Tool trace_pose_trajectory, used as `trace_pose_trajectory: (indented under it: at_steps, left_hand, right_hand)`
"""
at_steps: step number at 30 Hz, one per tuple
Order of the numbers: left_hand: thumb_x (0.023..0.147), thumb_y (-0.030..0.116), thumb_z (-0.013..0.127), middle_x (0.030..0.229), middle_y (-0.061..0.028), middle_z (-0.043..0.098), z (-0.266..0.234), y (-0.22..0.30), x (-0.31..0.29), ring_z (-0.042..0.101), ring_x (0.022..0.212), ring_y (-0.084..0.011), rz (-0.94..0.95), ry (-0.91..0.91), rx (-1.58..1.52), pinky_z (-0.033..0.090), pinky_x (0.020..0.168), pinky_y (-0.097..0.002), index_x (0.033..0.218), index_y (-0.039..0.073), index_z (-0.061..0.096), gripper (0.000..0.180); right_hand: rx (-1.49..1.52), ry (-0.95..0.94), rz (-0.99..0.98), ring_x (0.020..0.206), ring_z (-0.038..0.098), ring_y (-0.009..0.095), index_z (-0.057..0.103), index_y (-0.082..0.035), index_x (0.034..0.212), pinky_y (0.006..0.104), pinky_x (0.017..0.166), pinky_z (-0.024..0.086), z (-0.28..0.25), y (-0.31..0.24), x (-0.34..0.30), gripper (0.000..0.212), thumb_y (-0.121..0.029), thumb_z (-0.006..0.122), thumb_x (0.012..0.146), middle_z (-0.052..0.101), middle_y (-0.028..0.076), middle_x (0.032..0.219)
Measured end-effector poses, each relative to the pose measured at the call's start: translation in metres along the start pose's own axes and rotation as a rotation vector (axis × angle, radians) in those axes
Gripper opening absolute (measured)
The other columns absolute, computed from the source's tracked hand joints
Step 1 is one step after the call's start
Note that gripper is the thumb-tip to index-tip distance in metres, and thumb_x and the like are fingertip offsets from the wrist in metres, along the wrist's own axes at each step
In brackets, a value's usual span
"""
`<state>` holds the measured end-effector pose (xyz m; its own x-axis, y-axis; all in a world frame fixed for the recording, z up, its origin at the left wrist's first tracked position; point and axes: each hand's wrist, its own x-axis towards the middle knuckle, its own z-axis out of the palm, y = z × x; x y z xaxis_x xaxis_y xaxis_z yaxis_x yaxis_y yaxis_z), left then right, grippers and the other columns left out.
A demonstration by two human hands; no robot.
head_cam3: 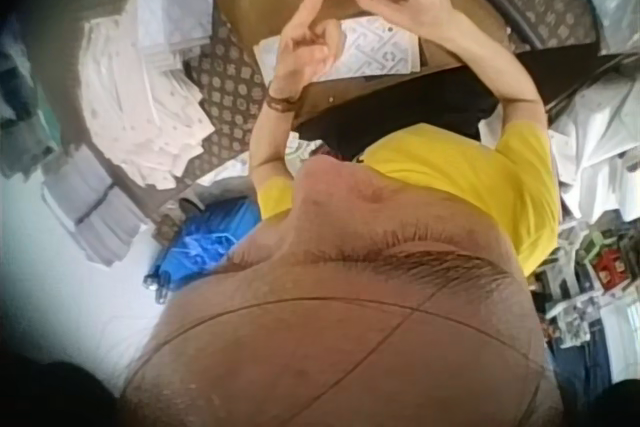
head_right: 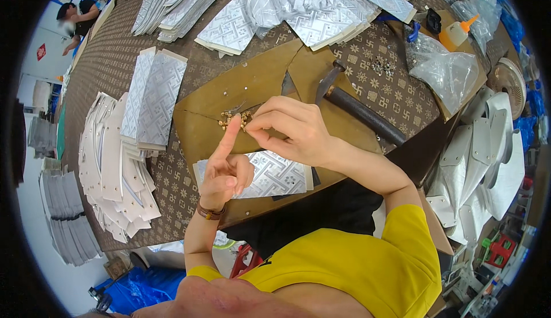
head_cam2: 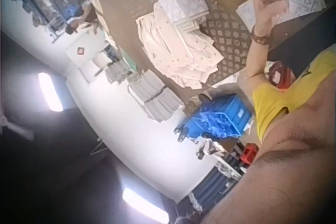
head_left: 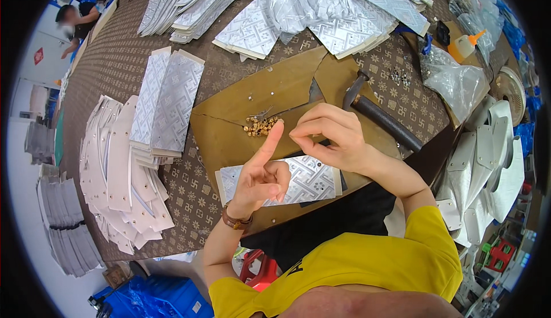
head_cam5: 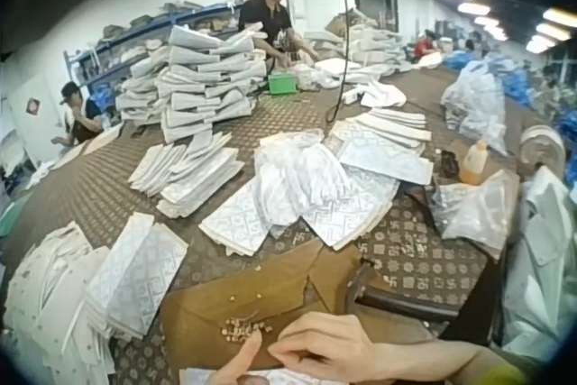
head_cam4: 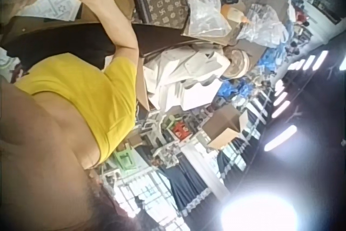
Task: Assembling small metal fasteners into precut patterned material pieces using a hammer tool.
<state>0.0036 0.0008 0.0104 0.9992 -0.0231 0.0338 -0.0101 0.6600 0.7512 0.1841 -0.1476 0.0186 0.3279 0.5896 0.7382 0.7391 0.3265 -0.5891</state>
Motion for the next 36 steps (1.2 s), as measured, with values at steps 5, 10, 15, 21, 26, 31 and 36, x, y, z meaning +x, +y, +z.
trace_pose_trajectory:
  at_steps: [5, 10, 15, 21, 26, 31, 36]
  left_hand:
    - [0.092, 0.010, 0.072, 0.077, -0.0043, 0.060, 0.003, -0.003, 0.000, 0.055, 0.066, -0.0094, 0.003, 0.032, 0.123, 0.049, 0.061, -0.0221, 0.170, 0.011, 0.004, 0.104]
    - [0.093, 0.006, 0.071, 0.078, -0.0030, 0.061, 0.003, -0.006, 0.001, 0.055, 0.067, -0.0081, 0.005, 0.022, 0.307, 0.047, 0.061, -0.0214, 0.171, 0.011, 0.005, 0.102]
    - [0.092, 0.005, 0.071, 0.077, -0.0046, 0.063, 0.000, -0.010, 0.003, 0.057, 0.067, -0.0088, 0.098, 0.012, 0.777, 0.046, 0.062, -0.0223, 0.170, 0.009, 0.005, 0.102]
    - [0.092, 0.001, 0.068, 0.080, -0.0016, 0.062, 0.004, -0.008, 0.000, 0.057, 0.070, -0.0071, 0.036, 0.064, 0.418, 0.044, 0.064, -0.0212, 0.170, 0.009, 0.005, 0.101]
    - [0.092, 0.002, 0.068, 0.079, -0.0025, 0.061, 0.004, 0.000, 0.000, 0.057, 0.070, -0.0079, -0.004, 0.047, 0.262, 0.048, 0.065, -0.0217, 0.170, 0.009, 0.005, 0.101]
    - [0.092, 0.004, 0.068, 0.077, -0.0026, 0.059, 0.004, -0.003, 0.000, 0.056, 0.068, -0.0085, -0.016, 0.018, 0.186, 0.050, 0.065, -0.0223, 0.170, 0.010, 0.004, 0.101]
    - [0.095, 0.009, 0.068, 0.076, -0.0017, 0.058, 0.005, -0.003, 0.000, 0.053, 0.064, -0.0080, 0.003, 0.030, 0.120, 0.046, 0.061, -0.0217, 0.168, 0.009, 0.018, 0.089]
  right_hand:
    - [0.009, 0.010, -0.011, 0.074, 0.069, 0.022, 0.075, -0.002, 0.098, 0.0300, 0.060, 0.054, 0.004, 0.002, -0.003, 0.028, 0.009, 0.083, 0.074, 0.070, 0.010, 0.092]
    - [0.003, 0.006, -0.016, 0.072, 0.069, 0.021, 0.074, -0.003, 0.097, 0.0298, 0.058, 0.054, 0.006, 0.000, -0.002, 0.025, 0.007, 0.083, 0.075, 0.070, 0.009, 0.092]
    - [-0.052, -0.014, 0.001, 0.071, 0.069, 0.021, 0.073, -0.003, 0.096, 0.0296, 0.058, 0.054, 0.005, 0.000, -0.002, 0.025, 0.007, 0.081, 0.075, 0.070, 0.009, 0.091]
    - [-0.018, -0.014, 0.012, 0.072, 0.069, 0.022, 0.072, -0.001, 0.095, 0.0293, 0.058, 0.055, 0.004, 0.000, -0.002, 0.026, 0.010, 0.080, 0.074, 0.069, 0.010, 0.090]
    - [-0.018, 0.011, 0.023, 0.071, 0.069, 0.021, 0.071, -0.001, 0.094, 0.0288, 0.058, 0.055, 0.004, 0.001, 0.001, 0.025, 0.009, 0.081, 0.074, 0.069, 0.010, 0.089]
    - [-0.052, 0.013, -0.026, 0.071, 0.068, 0.020, 0.071, -0.001, 0.094, 0.0284, 0.057, 0.053, 0.005, 0.004, -0.001, 0.025, 0.010, 0.081, 0.074, 0.069, 0.009, 0.089]
    - [-0.090, 0.008, -0.074, 0.071, 0.068, 0.020, 0.071, -0.001, 0.095, 0.0296, 0.055, 0.052, 0.005, 0.004, -0.002, 0.025, 0.010, 0.080, 0.074, 0.070, 0.009, 0.089]
